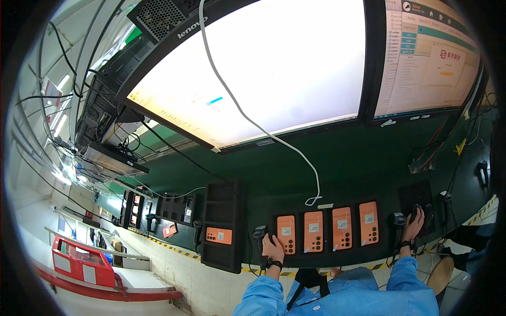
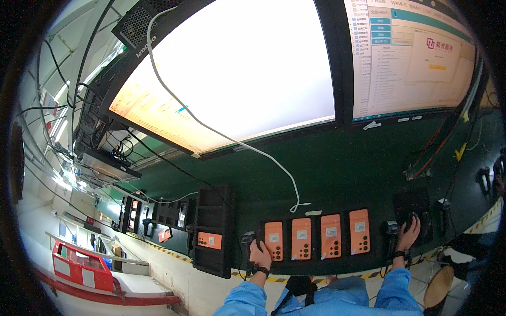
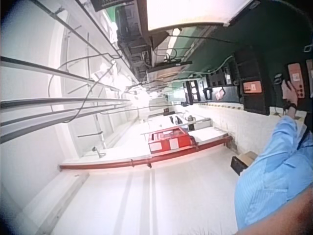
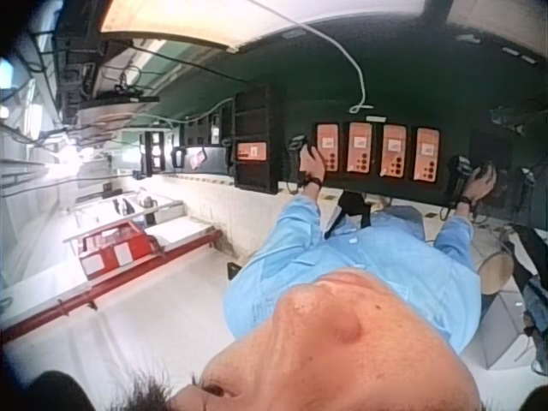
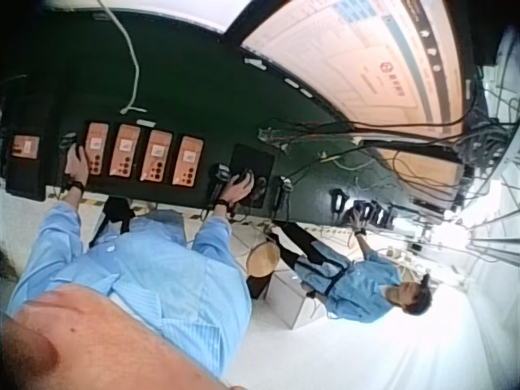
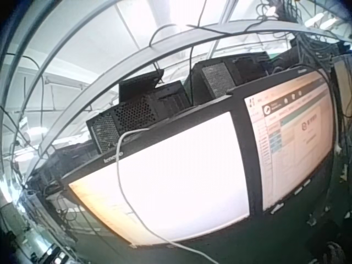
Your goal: Scanning barcodes on smartphones and checking results on a monitor in a production environment.
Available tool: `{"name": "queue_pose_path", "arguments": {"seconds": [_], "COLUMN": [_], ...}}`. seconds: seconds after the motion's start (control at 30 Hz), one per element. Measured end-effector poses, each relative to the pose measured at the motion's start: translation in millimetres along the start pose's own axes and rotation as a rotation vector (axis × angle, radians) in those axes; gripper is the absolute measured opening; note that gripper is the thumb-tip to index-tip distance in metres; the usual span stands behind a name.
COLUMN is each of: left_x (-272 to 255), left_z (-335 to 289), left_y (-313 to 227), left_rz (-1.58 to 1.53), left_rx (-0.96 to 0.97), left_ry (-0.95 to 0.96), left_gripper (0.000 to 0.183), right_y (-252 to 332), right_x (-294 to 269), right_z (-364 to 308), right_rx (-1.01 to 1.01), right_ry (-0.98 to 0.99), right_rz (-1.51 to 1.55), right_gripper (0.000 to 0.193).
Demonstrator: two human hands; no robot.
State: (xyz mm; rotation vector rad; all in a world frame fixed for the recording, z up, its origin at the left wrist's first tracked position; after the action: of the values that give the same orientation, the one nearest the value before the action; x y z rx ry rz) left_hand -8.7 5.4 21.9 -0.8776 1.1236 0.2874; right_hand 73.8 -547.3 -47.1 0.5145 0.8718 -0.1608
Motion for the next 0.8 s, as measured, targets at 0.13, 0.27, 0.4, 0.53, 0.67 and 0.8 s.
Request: {"name": "queue_pose_path", "arguments": {"seconds": [0.13,0.27,0.4,0.53,0.67,0.8], "left_x": [-0.2,-1.5,-2.1,-2.2,-3.1,-1.9], "left_z": [-0.3,-0.3,-0.1,-0.5,-0.7,-0.9], "left_y": [-0.7,-1.6,-2.1,-2.3,-2.9,-2.4], "left_rz": [0.000,0.007,0.014,0.025,0.015,0.029], "left_rx": [0.005,-0.017,-0.007,-0.008,-0.004,-0.015], "left_ry": [0.013,0.018,0.008,0.021,-0.004,0.003], "left_gripper": [0.042,0.041,0.041,0.041,0.042,0.042], "right_y": [-0.2,-0.7,-0.1,1.6,2.1,2.1], "right_x": [-0.3,0.1,-0.5,-2.0,-2.4,-2.8], "right_z": [0.2,0.2,0.5,1.0,1.3,1.2], "right_rx": [0.006,0.016,0.024,0.020,0.031,0.013], "right_ry": [-0.005,0.012,0.028,0.012,0.025,0.015], "right_rz": [-0.013,-0.001,-0.006,-0.006,0.000,0.004], "right_gripper": [0.044,0.043,0.045,0.046,0.046,0.045]}}
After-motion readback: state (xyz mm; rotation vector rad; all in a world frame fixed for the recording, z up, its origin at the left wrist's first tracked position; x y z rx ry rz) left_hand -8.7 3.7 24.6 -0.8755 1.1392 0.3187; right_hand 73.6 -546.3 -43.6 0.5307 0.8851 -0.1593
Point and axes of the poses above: each hand's wrist, its own z-axis towards the middle knuckle, its own x-axis out of the palm, y = z × x, the point moved 2 cm from there along z, towards the middle knuckle, and after that the axes turned 6 degrees about -y, right-handed, at the moved point
